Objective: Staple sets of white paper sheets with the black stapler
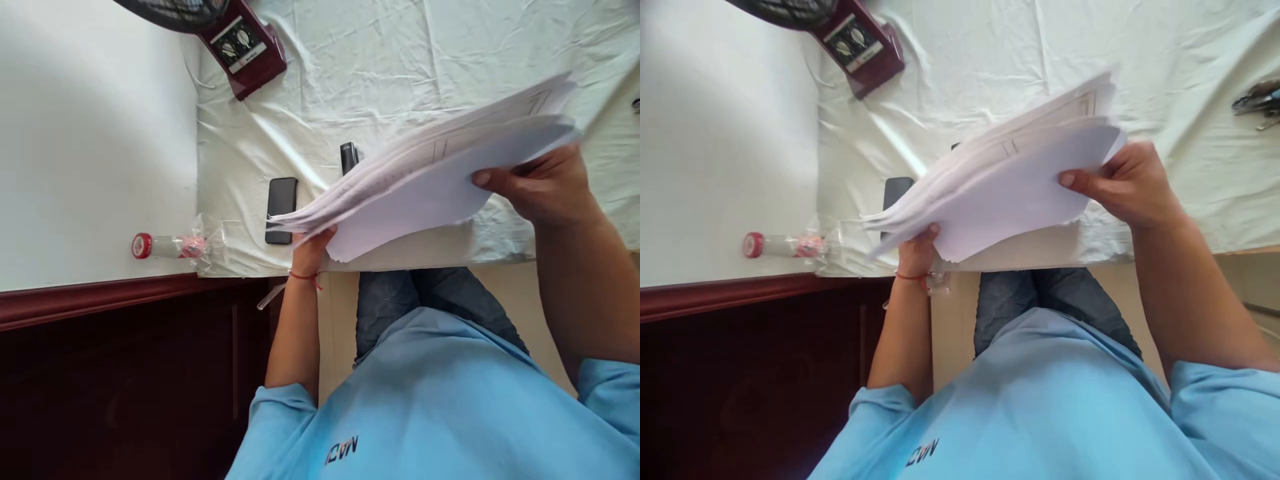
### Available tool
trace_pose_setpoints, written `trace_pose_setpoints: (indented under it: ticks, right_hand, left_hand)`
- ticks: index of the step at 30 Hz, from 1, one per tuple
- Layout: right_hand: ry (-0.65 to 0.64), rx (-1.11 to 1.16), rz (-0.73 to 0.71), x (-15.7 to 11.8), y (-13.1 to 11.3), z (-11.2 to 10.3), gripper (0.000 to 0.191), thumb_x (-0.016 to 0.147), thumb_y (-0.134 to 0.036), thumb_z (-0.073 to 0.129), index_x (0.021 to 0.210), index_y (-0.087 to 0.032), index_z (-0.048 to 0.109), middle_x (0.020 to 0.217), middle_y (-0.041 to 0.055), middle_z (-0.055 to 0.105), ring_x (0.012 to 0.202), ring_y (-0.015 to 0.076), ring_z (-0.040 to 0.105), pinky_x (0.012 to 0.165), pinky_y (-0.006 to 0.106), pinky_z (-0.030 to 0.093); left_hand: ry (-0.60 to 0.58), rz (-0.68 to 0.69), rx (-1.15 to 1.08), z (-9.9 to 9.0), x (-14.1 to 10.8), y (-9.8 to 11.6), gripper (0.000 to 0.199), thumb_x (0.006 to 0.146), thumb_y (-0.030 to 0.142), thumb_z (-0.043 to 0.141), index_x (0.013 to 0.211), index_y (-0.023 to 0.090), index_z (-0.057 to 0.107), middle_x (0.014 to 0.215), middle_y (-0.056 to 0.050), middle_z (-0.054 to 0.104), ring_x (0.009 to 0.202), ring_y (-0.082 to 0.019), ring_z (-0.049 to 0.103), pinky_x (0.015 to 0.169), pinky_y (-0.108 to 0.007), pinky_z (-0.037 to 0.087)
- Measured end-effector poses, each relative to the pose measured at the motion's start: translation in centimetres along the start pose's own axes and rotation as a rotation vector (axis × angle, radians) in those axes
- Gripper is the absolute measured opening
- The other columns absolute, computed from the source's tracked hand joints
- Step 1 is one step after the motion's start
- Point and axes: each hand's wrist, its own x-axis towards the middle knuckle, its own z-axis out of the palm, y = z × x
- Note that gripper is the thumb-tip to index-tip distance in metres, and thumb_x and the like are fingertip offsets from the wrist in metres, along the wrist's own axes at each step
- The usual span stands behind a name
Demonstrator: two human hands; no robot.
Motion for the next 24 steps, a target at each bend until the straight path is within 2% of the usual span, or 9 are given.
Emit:
trace_pose_setpoints:
  ticks: [4, 8, 11, 14, 16, 19, 22, 24]
  right_hand:
    - [0.025, 0.023, 0.029, 0.3, 0.5, 0.9, 0.044, 0.072, -0.05, 0.099, 0.088, -0.014, 0.079, 0.099, 0.0004, 0.081, 0.116, 0.0283, 0.078, 0.11, 0.061, 0.065]
    - [0.1, 0.069, -0.086, 1.4, -0.2, 1.4, 0.045, 0.072, -0.054, 0.098, 0.08, -0.014, 0.077, 0.106, 0.0028, 0.082, 0.124, 0.0334, 0.076, 0.113, 0.063, 0.061]
    - [0.09, 0.139, -0.167, 1.8, -0.6, 1.0, 0.041, 0.074, -0.051, 0.097, 0.083, -0.016, 0.079, 0.107, 0.0032, 0.082, 0.124, 0.033, 0.076, 0.111, 0.059, 0.062]
    - [0.009, 0.16, -0.129, 1.7, -0.1, 0.1, 0.041, 0.071, -0.049, 0.099, 0.086, -0.016, 0.08, 0.106, 0.0024, 0.082, 0.124, 0.029, 0.075, 0.115, 0.054, 0.061]
    - [-0.054, 0.107, -0.046, 1.3, 0.4, -0.3, 0.044, 0.067, -0.049, 0.101, 0.087, -0.015, 0.079, 0.105, 0.0022, 0.081, 0.122, 0.0271, 0.076, 0.116, 0.053, 0.061]
    - [-0.099, 0.023, 0.068, 1.0, 0.9, -0.1, 0.04, 0.07, -0.043, 0.101, 0.087, -0.014, 0.079, 0.104, 0.0029, 0.081, 0.115, 0.0257, 0.076, 0.113, 0.054, 0.063]
    - [-0.028, 0.005, 0.035, 1.1, 1.0, 0.6, 0.037, 0.075, -0.045, 0.097, 0.087, -0.015, 0.078, 0.11, 0.0022, 0.08, 0.124, 0.0266, 0.074, 0.12, 0.058, 0.058]
    - [0.04, 0.025, -0.047, 1.4, 1.0, 0.9, 0.043, 0.074, -0.05, 0.096, 0.094, -0.016, 0.077, 0.118, 0.0013, 0.079, 0.133, 0.0276, 0.07, 0.125, 0.06, 0.051]
  left_hand:
    - [0.044, -0.036, -0.064, 1.6, 0.0, 0.5, 0.072, 0.065, 0.068, 0.096, 0.116, 0.02, 0.08, 0.104, -0.009, 0.083, 0.115, -0.029, 0.078, 0.114, -0.047, 0.06]
    - [0.083, 0.109, -0.103, 1.2, 0.6, 2.0, 0.064, 0.065, 0.068, 0.097, 0.108, 0.023, 0.08, 0.097, -0.004, 0.08, 0.108, -0.025, 0.078, 0.107, -0.041, 0.063]
    - [0.024, 0.162, -0.07, -0.1, 1.3, 2.1, 0.058, 0.067, 0.072, 0.093, 0.095, 0.022, 0.081, 0.088, -0.003, 0.074, 0.094, -0.022, 0.077, 0.091, -0.036, 0.065]
    - [-0.105, 0.099, 0.016, -0.7, 1.6, 0.9, 0.052, 0.07, 0.07, 0.091, 0.088, 0.022, 0.08, 0.085, -0.003, 0.071, 0.086, -0.02, 0.072, 0.082, -0.035, 0.064]
    - [-0.146, 0.037, 0.075, -0.3, 1.5, -0.1, 0.045, 0.072, 0.063, 0.093, 0.084, 0.022, 0.078, 0.083, -0.003, 0.07, 0.086, -0.021, 0.071, 0.083, -0.036, 0.065]
    - [-0.039, -0.029, 0.105, 0.9, 1.0, -0.7, 0.043, 0.073, 0.059, 0.093, 0.09, 0.022, 0.078, 0.09, -0.005, 0.074, 0.096, -0.024, 0.072, 0.092, -0.04, 0.066]
    - [0.067, 0.024, 0.063, 1.5, 0.7, 0.4, 0.05, 0.071, 0.061, 0.094, 0.096, 0.021, 0.079, 0.094, -0.005, 0.076, 0.101, -0.025, 0.073, 0.098, -0.043, 0.066]
    - [0.033, 0.101, 0.015, 1.2, 0.9, 1.5, 0.049, 0.071, 0.062, 0.094, 0.096, 0.023, 0.079, 0.09, -0.004, 0.075, 0.097, -0.024, 0.074, 0.095, -0.041, 0.066]
